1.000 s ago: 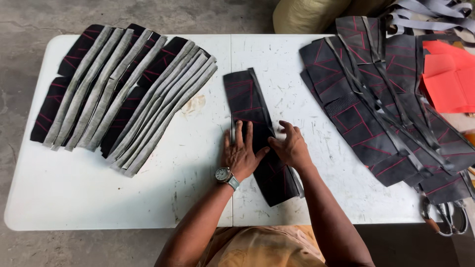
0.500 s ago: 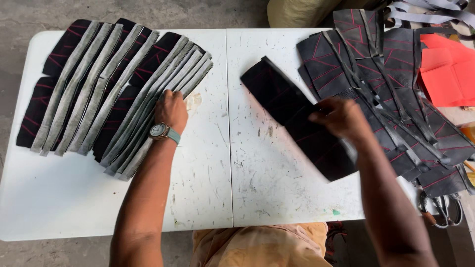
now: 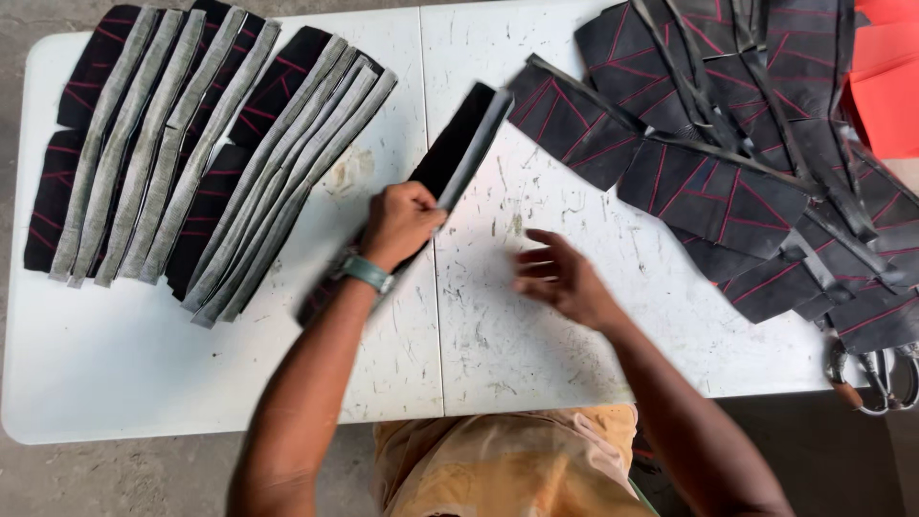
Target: The person folds black fabric pieces with red geometric stitching on a white table. They align edges, fold the fabric in half, and smooth the folds with both hands, repeating the process for multiple pieces.
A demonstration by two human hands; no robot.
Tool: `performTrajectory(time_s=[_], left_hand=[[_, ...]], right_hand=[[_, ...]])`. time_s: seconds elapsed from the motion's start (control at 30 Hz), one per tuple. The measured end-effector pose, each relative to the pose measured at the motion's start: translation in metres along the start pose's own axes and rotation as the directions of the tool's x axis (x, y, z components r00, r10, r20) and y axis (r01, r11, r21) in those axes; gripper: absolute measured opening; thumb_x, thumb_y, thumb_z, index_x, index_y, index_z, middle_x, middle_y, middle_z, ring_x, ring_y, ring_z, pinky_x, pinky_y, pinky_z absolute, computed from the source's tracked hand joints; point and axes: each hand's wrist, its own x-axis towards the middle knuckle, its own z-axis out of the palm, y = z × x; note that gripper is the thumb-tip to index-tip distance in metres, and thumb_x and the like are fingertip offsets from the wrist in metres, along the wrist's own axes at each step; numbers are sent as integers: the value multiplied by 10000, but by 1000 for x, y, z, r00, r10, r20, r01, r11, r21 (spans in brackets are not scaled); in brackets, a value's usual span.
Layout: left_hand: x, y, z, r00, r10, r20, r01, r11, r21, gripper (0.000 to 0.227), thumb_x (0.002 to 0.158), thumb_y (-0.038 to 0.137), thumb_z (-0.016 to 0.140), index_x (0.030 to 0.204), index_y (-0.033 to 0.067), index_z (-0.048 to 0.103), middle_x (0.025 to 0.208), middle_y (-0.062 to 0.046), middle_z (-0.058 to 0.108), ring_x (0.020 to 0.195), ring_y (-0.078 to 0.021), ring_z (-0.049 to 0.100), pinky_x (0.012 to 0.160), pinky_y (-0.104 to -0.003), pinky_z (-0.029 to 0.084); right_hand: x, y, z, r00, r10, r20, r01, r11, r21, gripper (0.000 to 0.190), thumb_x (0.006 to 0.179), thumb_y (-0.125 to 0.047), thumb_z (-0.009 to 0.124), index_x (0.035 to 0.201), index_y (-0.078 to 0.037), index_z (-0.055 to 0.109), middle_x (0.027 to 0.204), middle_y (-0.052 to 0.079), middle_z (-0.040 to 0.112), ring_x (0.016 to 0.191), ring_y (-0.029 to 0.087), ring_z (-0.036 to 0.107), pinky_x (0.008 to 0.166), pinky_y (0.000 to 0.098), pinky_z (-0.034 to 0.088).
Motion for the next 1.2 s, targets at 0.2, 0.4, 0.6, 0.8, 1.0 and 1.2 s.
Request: performTrajectory(time_s=[0.2,0.4,0.6,0.8,1.0,1.2], left_hand=[[29,27,63,960,-279,-4,205,715,-668,139,821,61,757,826,17,625,799,-49,683,712,-143,673,594,-295,625],[5,34,29,992,-32,-123,20,995,-95,337,807,209,837,947,13,601,887,-132,697,789,-303,691,697,-434,597],[-48,32,-9,681,686,258,-714,541,445,529,587,368,833,1030,99,727,1067,-145,710,875,-368,696,830,-527,519],[-76,28,-26,896,92,435,-374,685,625,190,927,257,774,1019,91,763,1055,-101,702,954,-315,703,843,-437,567],[-70,62,58,817,364,447,-469,870,150,483,807,274,840,1196,39,676,1146,-119,655,933,-304,701,795,-413,580],[-37,70,135,745,518,421,-636,743,210,304,865,237,769,1111,70,707,1084,-96,665,932,-353,696,789,-454,568]], right_hand=[[18,-32,62,993,102,-59,-84,964,251,1136,732,-248,881,1628,-142,190,1354,249,595,1226,331,617,1044,459,503],[-5,-33,9,992,90,92,-71,980,-186,976,728,-73,828,1576,-188,357,1206,183,728,1146,294,691,1010,397,544],[7,-36,-51,931,83,356,73,912,-403,824,683,-97,852,1444,-185,547,1322,92,682,1205,279,643,1012,404,508],[-57,-32,-49,930,-296,-219,32,658,-752,371,879,-242,810,1225,-158,707,1150,101,719,1098,292,656,985,411,489],[-93,7,-9,849,-479,-223,127,594,-794,497,840,-251,751,1299,-74,679,1314,128,630,1212,330,569,1031,472,420],[-84,11,-7,864,-419,-280,21,585,-811,439,875,-264,739,1277,-97,679,1294,108,639,1200,309,572,1049,481,402]])
